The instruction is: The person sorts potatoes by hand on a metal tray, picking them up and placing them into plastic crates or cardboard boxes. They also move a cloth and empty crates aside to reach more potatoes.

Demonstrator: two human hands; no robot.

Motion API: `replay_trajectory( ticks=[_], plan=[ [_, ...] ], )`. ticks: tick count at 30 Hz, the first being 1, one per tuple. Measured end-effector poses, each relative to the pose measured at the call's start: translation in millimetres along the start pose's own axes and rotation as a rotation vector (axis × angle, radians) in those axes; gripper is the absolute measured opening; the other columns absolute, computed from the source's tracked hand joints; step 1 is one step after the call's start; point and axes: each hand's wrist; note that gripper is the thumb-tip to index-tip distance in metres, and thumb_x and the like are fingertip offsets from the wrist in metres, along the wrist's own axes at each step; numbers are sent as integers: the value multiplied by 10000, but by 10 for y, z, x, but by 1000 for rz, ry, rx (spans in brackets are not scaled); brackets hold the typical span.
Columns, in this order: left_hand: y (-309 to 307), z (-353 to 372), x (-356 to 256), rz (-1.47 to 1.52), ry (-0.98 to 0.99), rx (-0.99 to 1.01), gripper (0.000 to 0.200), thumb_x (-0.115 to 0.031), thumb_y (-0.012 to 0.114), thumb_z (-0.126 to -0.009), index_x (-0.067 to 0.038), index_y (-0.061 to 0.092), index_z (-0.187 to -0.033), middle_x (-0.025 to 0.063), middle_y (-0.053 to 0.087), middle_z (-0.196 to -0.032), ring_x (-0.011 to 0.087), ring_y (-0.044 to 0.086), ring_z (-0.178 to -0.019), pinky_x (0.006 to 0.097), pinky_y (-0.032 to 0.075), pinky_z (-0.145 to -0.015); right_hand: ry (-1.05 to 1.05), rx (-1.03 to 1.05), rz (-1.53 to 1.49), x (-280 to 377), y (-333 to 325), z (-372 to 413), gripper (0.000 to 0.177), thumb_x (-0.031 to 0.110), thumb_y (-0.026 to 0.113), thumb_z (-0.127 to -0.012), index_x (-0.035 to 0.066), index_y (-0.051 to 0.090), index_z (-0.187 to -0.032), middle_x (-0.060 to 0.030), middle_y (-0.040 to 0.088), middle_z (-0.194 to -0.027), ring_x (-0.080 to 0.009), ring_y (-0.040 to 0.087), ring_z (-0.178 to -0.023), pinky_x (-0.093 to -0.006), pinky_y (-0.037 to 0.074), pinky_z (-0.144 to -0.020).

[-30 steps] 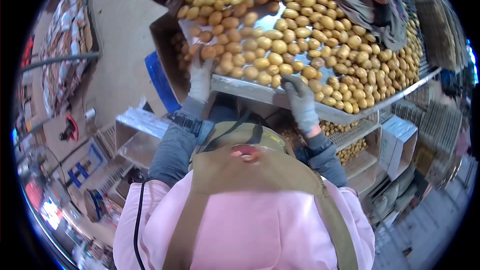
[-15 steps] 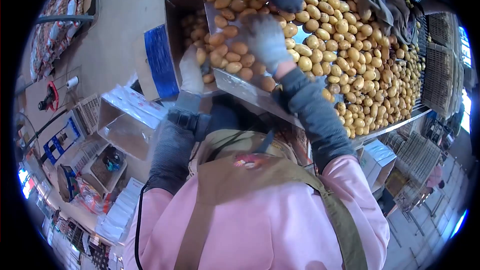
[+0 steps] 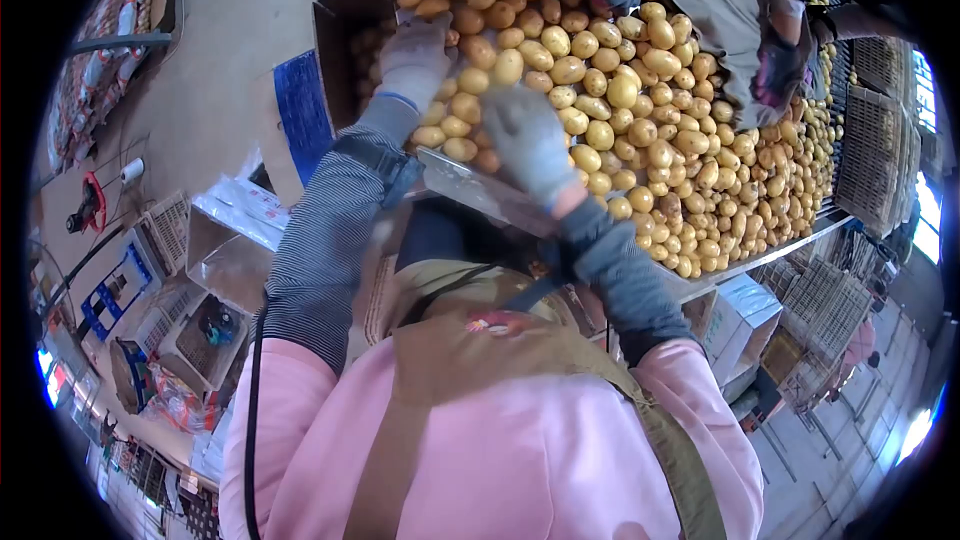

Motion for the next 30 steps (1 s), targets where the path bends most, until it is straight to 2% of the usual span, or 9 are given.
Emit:
replay_trajectory(
  ticks=[1, 3, 7, 10, 13, 19, 26, 27, 30],
  plan=[
    [-17, -55, -6, -6, -3, 42, 476, -304, 654, -886, -201, 561, -1341, 179, 641, -1244, 356, 593, -1176, 472, 506, -952, -111, -162, 59, -136, 9, -318, 140, 190, 628, -911, 57, 669, -916, -137, 655, -934, -343, 631, -870, -452, 511, -772],
    [-31, -85, 51, -31, -16, 137, 490, -335, 669, -886, -188, 553, -1339, 177, 634, -1259, 354, 586, -1188, 477, 513, -942, -156, -253, 354, -358, 15, -894, 319, 327, 695, -854, 76, 668, -1047, -117, 611, -1219, -353, 533, -1163, -496, 431, -944],
    [115, 219, 285, 340, 186, -201, 562, -402, 748, -850, -150, 585, -1325, 162, 661, -1192, 360, 625, -1101, 476, 509, -932, 37, -197, 573, -498, 155, -1178, 423, 438, 720, -814, 221, 684, -1174, -138, 513, -1406, -345, 496, -1264, -507, 406, -995],
    [-88, 554, 114, 465, 178, -279, 569, -385, 790, -831, -121, 608, -1301, 151, 680, -1173, 327, 658, -1078, 410, 522, -924, 94, 1, 420, -543, 110, -802, 383, 386, 745, -808, 226, 684, -1150, -126, 511, -1396, -343, 550, -1190, -465, 454, -955],
    [-257, 828, -87, 640, 133, -267, 523, -286, 807, -843, -70, 616, -1280, 124, 682, -1179, 234, 667, -1084, 328, 519, -929, -91, -140, 315, -474, 75, -8, 332, 270, 765, -794, 186, 673, -1102, -172, 494, -1386, -360, 532, -1194, -473, 441, -995],
    [-370, 1201, -240, 871, 231, -183, 499, -175, 788, -885, -16, 598, -1318, 63, 640, -1250, 130, 607, -1090, 274, 500, -936, 128, -192, 102, -268, -87, 953, 371, 173, 693, -852, 76, 645, -1207, -182, 549, -1323, -355, 533, -1200, -485, 427, -1030],
    [49, 1497, -722, 1162, 28, 118, 385, -334, 698, -964, -16, 676, -1180, -10, 631, -902, 70, 552, -773, 245, 466, -687, 452, -218, -757, 346, -460, 1057, 416, 105, 651, -937, 56, 528, -1332, -102, 617, -1203, -198, 599, -1125, -324, 526, -909],
    [248, 1545, -777, 1208, 3, 164, 354, -314, 703, -961, -26, 684, -1167, -32, 606, -826, 63, 525, -691, 250, 447, -613, 237, -326, -428, 369, -369, 1093, 423, 104, 637, -953, 59, 498, -1350, -80, 627, -1176, -185, 607, -1106, -315, 540, -874],
    [473, 1719, -856, 1110, 44, 346, 316, -331, 662, -987, -30, 699, -1076, 39, 616, -779, 95, 523, -656, 293, 465, -616, 466, -239, -959, 132, -107, 1422, 453, 134, 695, -917, 45, 537, -1332, -157, 598, -1183, -256, 611, -1046, -384, 540, -840]
  ],
)
Point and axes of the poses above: each hand's wrist, its own z-axis away from the middle knuckle, its own y-axis out of the palm, x = y × z
